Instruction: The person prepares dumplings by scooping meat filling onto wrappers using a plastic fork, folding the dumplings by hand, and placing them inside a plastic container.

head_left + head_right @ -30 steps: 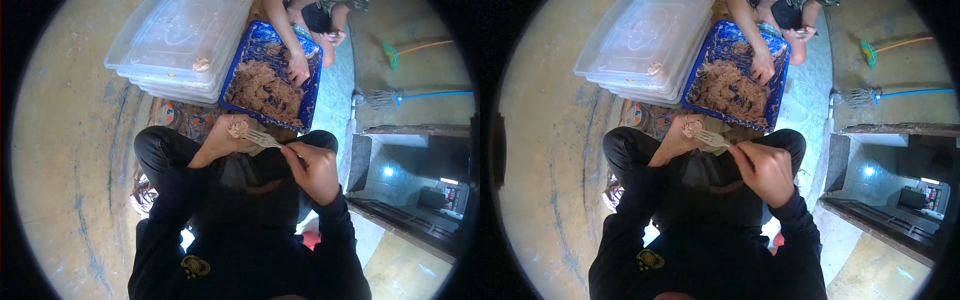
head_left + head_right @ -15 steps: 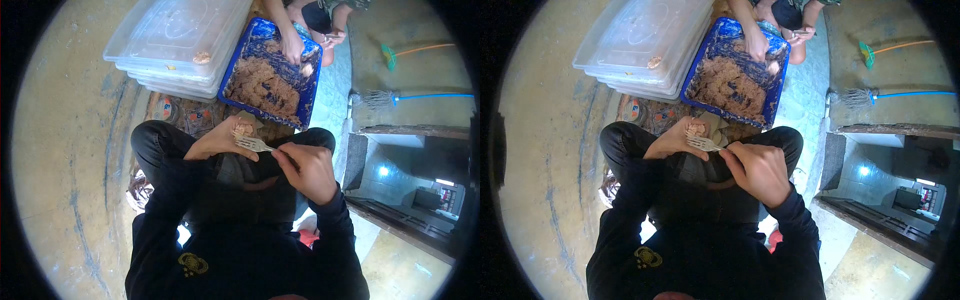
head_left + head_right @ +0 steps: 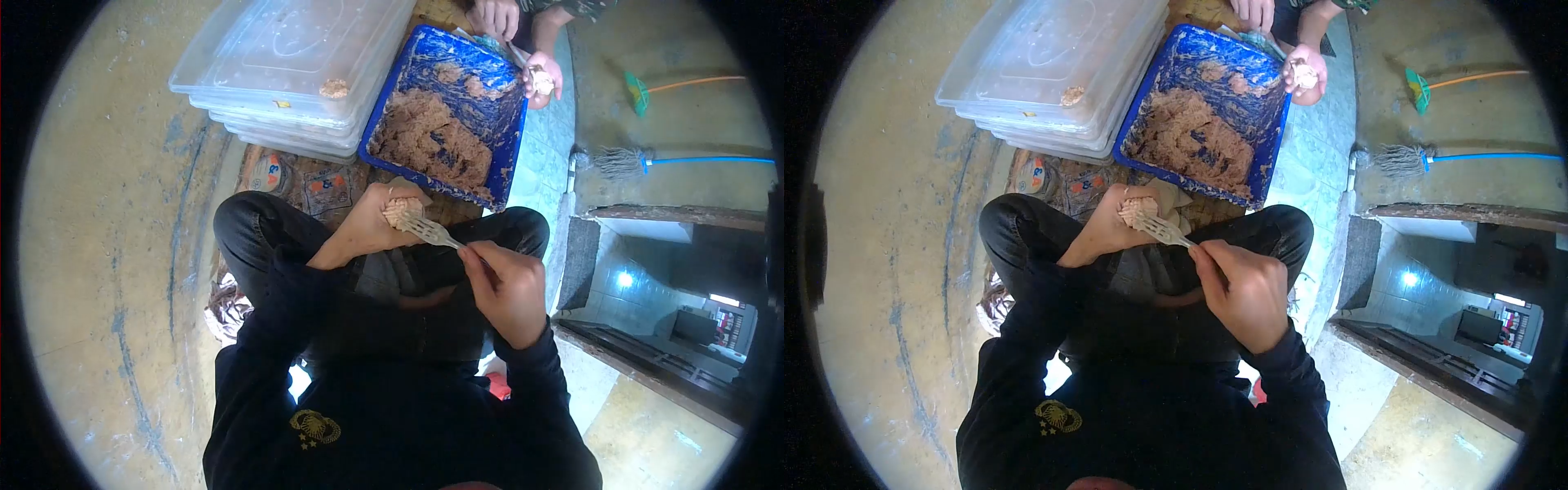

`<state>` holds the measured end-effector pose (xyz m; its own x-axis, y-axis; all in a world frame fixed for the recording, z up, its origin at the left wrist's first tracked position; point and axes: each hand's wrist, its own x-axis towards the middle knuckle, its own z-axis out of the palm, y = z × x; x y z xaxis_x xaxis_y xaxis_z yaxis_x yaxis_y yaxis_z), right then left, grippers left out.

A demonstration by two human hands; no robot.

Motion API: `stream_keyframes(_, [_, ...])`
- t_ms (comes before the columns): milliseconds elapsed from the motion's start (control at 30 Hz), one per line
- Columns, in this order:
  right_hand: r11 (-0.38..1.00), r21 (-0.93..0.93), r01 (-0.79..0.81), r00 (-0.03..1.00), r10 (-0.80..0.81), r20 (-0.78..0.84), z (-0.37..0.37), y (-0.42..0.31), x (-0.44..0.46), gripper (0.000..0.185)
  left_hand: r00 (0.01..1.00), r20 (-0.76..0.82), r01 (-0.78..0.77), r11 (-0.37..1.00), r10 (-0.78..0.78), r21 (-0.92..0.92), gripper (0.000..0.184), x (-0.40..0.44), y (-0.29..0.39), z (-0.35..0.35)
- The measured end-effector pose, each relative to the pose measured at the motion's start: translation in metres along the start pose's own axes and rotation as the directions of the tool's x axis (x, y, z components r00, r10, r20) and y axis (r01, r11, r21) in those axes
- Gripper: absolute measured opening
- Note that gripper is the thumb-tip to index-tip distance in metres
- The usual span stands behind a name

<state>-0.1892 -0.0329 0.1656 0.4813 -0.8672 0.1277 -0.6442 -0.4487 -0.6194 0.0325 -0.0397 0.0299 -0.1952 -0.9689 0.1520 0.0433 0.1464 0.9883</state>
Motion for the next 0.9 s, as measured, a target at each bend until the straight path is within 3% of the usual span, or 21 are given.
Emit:
stream_keyframes(67, [0.998, -0.052, 0.038, 0.999, -0.037, 0.011, 0.006, 0.005, 0.003, 0.016, 1.0, -0.025, 0.016, 0.994, -0.014, 0.112, 0.04, 0.0, 0.003, 0.002])
stream_keyframes(167, [0.974, -0.17, 0.15, 0.987, -0.136, 0.091, 0.014, 0.013, 0.016, 0.023, 0.999, -0.03, 0.042, 0.994, -0.039, 0.104, 0.035, 0.0, 0.006, 0.005])
stream_keyframes(300, [0.958, -0.248, 0.141, 0.983, -0.106, 0.149, -0.002, 0.001, 0.02, 0.022, 0.993, -0.069, 0.104, 0.989, -0.097, 0.104, 0.026, 0.001, -0.004, 0.001])
stream_keyframes(367, [0.982, -0.188, 0.016, 0.999, -0.007, 0.047, -0.013, -0.009, 0.012, 0.02, 0.988, -0.102, 0.11, 0.994, -0.112, -0.025, 0.026, 0.001, -0.004, 0.001])
stream_keyframes(467, [0.989, -0.105, 0.104, 0.993, -0.108, -0.037, 0.003, -0.004, 0.013, 0.018, 0.989, -0.071, 0.13, 0.992, -0.13, -0.001, 0.027, 0.002, 0.006, 0.005])
stream_keyframes(500, [0.984, -0.158, 0.085, 0.994, -0.074, 0.075, 0.008, 0.005, 0.012, 0.014, 0.99, -0.052, 0.13, 0.991, -0.131, -0.005, 0.027, 0.002, 0.001, 0.008])
stream_keyframes(533, [0.984, -0.162, 0.076, 0.996, -0.066, 0.065, 0.005, 0.005, 0.009, 0.014, 0.995, -0.072, 0.071, 0.995, -0.076, -0.069, 0.027, 0.002, -0.006, 0.009])
stream_keyframes(567, [0.994, -0.099, 0.053, 0.998, -0.05, 0.034, 0.002, 0.005, 0.007, 0.013, 0.993, -0.112, 0.004, 0.992, -0.018, -0.126, 0.027, 0.004, -0.01, 0.006])
stream_keyframes(667, [0.998, 0.056, -0.007, 0.999, 0.009, -0.034, 0.001, 0.006, 0.003, 0.008, 0.983, -0.166, 0.052, 0.988, -0.077, -0.146, 0.026, 0.001, 0.009, 0.003])
stream_keyframes(733, [0.962, 0.21, -0.176, 0.981, 0.189, -0.042, 0.006, 0.012, 0.002, 0.009, 0.986, -0.142, 0.069, 0.985, -0.092, -0.16, 0.025, 0.002, 0.016, 0.006])
stream_keyframes(767, [0.968, 0.244, -0.067, 0.994, 0.086, -0.068, 0.017, 0.028, 0.003, 0.012, 0.988, -0.114, 0.082, 0.982, -0.102, -0.172, 0.025, 0.004, 0.017, 0.008])
stream_keyframes(900, [0.935, 0.312, -0.169, 0.985, 0.15, 0.084, 0.031, 0.028, 0.005, 0.012, 0.99, -0.13, 0.029, 0.989, -0.048, -0.143, 0.026, 0.002, 0.0, 0.004])
